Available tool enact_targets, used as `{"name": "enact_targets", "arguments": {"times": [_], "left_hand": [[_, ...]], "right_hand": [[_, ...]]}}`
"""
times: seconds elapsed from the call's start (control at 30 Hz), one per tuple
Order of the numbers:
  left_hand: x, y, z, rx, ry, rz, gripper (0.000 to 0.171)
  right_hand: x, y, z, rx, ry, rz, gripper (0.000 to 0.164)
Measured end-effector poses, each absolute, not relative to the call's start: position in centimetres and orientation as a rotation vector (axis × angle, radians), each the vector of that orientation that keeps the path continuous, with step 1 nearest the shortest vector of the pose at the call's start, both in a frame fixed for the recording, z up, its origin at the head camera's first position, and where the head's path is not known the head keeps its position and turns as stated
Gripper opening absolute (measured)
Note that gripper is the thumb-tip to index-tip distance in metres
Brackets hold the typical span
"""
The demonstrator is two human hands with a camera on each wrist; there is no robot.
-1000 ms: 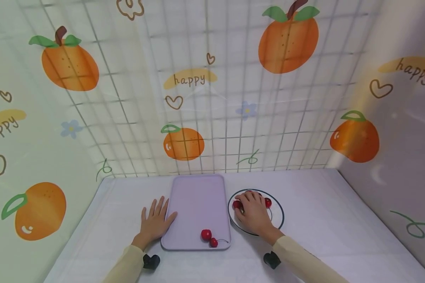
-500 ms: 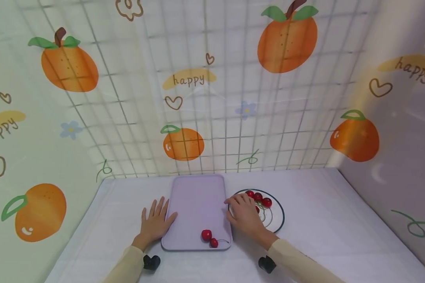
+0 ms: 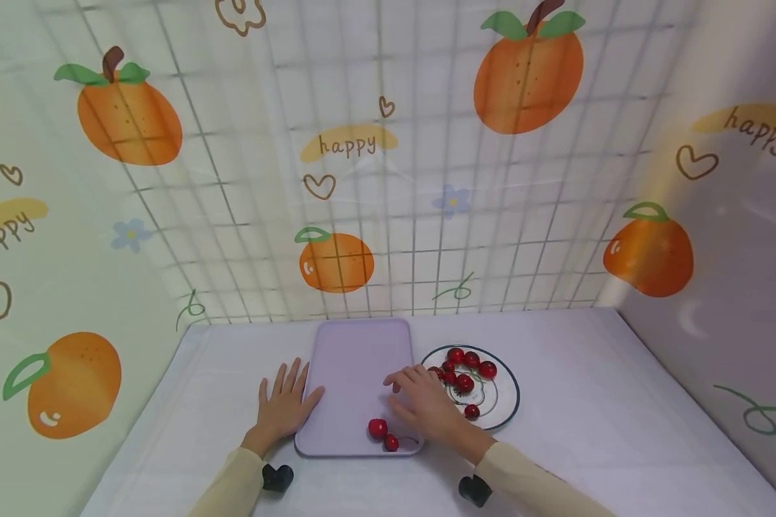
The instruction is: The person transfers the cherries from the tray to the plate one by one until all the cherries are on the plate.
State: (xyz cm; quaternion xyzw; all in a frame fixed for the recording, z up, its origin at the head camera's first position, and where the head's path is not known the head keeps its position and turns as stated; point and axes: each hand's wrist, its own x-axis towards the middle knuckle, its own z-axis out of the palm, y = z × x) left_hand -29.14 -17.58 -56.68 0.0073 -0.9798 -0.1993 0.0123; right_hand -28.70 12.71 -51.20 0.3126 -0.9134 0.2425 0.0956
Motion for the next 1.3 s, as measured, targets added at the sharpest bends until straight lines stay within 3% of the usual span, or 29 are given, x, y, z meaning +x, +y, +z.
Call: {"name": "enact_targets", "arguments": {"times": [0.67,1.3], "left_hand": [[-28.9,-17.4,-55.6,0.007,-3.063,-0.626,0.074],[-29.6,-17.8,-57.1,0.025,-3.046,-0.615,0.079]], "right_hand": [[-27.7,11.5,-51.1,1.124,-2.748,0.704,0.032],[-27.7,11.7,-51.7,1.186,-2.793,0.736,0.023]]}}
